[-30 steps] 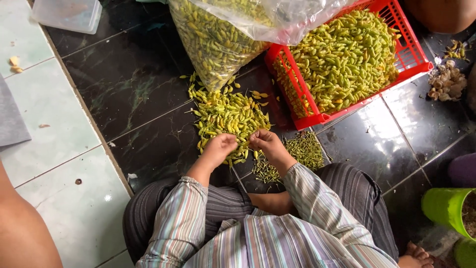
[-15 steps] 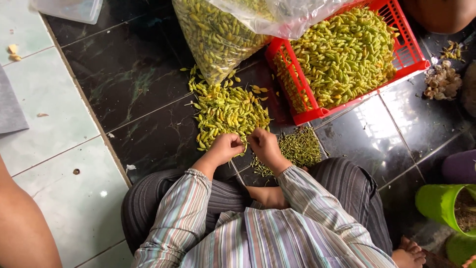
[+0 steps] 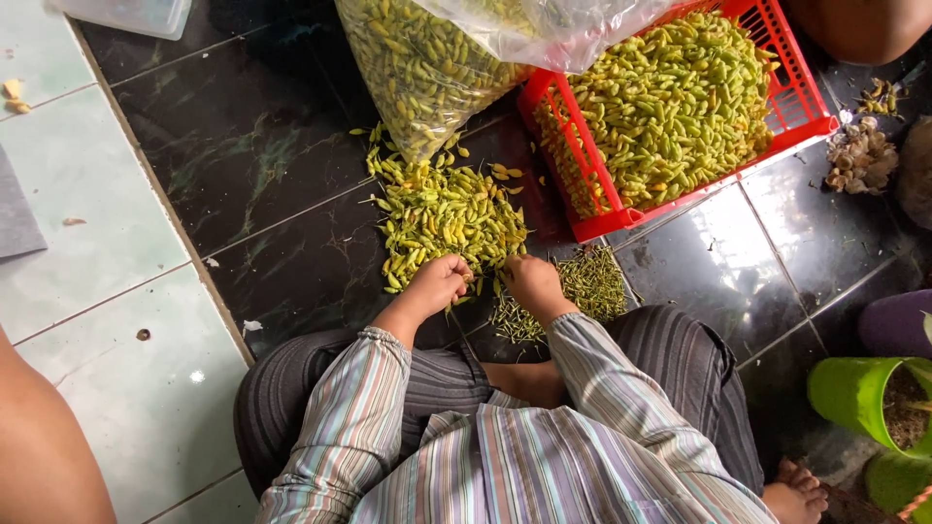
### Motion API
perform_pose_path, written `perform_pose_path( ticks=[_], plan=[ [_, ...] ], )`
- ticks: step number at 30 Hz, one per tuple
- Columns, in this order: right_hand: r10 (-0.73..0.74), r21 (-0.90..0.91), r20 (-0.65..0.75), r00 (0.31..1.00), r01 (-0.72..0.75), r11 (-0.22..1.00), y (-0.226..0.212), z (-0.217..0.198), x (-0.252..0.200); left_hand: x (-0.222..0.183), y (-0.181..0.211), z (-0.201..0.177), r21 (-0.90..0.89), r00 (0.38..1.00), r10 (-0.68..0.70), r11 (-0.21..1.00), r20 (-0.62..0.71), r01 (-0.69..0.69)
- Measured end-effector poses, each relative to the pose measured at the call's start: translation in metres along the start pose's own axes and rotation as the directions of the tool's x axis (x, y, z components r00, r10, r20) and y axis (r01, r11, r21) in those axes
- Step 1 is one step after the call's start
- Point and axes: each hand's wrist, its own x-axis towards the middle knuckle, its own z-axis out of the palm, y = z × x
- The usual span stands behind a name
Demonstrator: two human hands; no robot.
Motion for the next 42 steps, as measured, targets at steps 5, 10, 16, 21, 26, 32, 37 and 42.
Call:
perform_pose_path(
  ticks=[5,10,16,21,26,32,37,42],
  plan=[
    [-0.044,-0.058,-0.065,0.997,0.040,0.997,-0.016,0.012,-0.003,0.000,-0.003,0.002,-0.014,1.000,0.026,1.000,-0.010,-0.026],
    [-0.048,-0.053,-0.092,0.995,0.043,0.998,-0.014,0.013,-0.002,-0.002,0.004,-0.003,0.030,0.999,0.045,0.999,-0.023,-0.044],
    [0.024,0.480,-0.025,0.999,-0.009,0.877,-0.013,-0.035,-0.004,-0.008,0.010,-0.004,0.122,0.998,0.014,0.992,-0.058,-0.007],
    [0.150,0.795,-0.056,0.987,-0.047,0.605,-0.020,-0.042,-0.002,-0.005,0.010,-0.007,0.191,0.995,-0.001,0.981,-0.100,0.020],
    [0.141,0.914,0.005,0.990,-0.062,0.402,-0.033,-0.067,-0.011,-0.013,0.013,-0.008,0.182,0.995,0.008,0.983,-0.102,0.010],
    [0.093,0.960,0.059,0.994,-0.083,0.269,-0.051,-0.101,-0.017,-0.027,0.038,-0.007,0.214,0.995,0.047,0.976,-0.091,-0.026],
    [0.077,0.979,0.042,0.996,-0.056,0.195,-0.058,-0.097,-0.016,-0.023,0.031,-0.004,0.135,0.986,0.112,0.986,-0.124,-0.095],
    [0.100,0.991,0.041,0.994,-0.053,0.122,-0.058,-0.086,-0.014,-0.012,0.020,0.002,0.112,0.973,0.150,0.985,-0.175,-0.132]
  ],
)
